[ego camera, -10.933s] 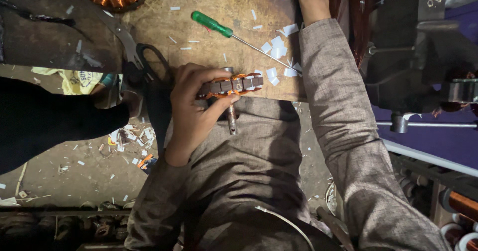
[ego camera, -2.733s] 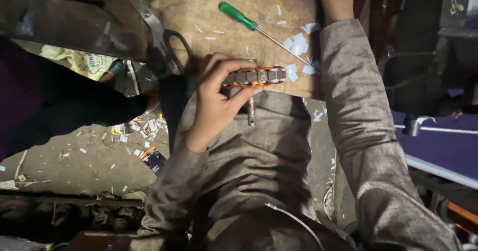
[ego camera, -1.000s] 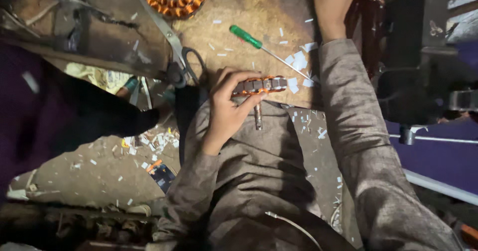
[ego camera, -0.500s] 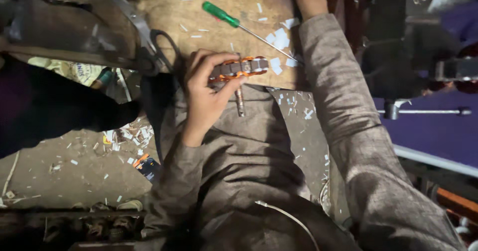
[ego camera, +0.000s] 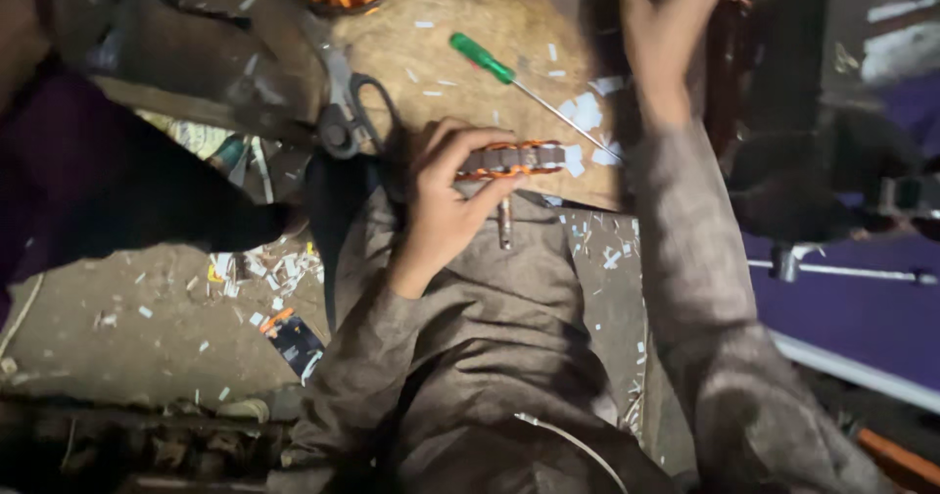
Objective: The person inserts small white insulating pieces into the slots of a copper-wound motor stator. They use a screwdriver to push the pieces into place and repeat the process for multiple slots.
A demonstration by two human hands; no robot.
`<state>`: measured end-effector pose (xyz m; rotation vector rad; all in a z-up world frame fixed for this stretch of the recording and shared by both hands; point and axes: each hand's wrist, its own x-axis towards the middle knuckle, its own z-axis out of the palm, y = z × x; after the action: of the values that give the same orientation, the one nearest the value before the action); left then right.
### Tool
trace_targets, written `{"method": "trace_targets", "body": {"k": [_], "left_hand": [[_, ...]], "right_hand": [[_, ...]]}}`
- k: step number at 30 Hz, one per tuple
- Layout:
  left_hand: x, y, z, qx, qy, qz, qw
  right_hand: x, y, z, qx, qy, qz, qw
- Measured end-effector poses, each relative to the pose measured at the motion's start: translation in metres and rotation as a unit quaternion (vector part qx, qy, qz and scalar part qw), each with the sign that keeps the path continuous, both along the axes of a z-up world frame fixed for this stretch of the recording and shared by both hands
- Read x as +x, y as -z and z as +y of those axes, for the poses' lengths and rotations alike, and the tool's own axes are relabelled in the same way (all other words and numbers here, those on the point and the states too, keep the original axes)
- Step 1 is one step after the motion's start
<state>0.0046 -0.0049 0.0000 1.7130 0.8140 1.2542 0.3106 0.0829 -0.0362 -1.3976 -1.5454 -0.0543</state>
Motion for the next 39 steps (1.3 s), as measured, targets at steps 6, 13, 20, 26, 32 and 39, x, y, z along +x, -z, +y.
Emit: {"method": "trace_targets", "body": {"k": [6,13,20,26,32,39], "left_hand": [[-0.003,0.003,-0.002,-0.003,-0.005,-0.004,1.000],[-0.004,0.001,-0.003,-0.010,0.002,0.018,1.000],[-0.004,0.004,-0.005,-0.013,0.008,-0.004,1.000],[0.000,0.011,-0.005,-0.013,0.012,-0.018,1.000],[0.000,0.011,-0.003,-0.022,0.017,-0.026,0.999],[0.000,0.008,-0.003,0.008,-0.003,0.004,1.000]], "right_hand": [[-0.066,-0.046,-0.092,-0.257,-0.091,-0.115,0.955],[-0.086,-0.043,-0.100,-0.272,-0.060,-0.173,0.945],[-0.056,-0.062,-0.128,-0.219,-0.024,-0.068,0.973],[-0.050,-0.070,-0.167,-0.081,0.093,0.064,0.990],[-0.057,-0.056,-0.197,-0.136,0.121,-0.043,0.982],[-0.065,-0.036,-0.200,-0.199,0.075,-0.109,0.971]]}}
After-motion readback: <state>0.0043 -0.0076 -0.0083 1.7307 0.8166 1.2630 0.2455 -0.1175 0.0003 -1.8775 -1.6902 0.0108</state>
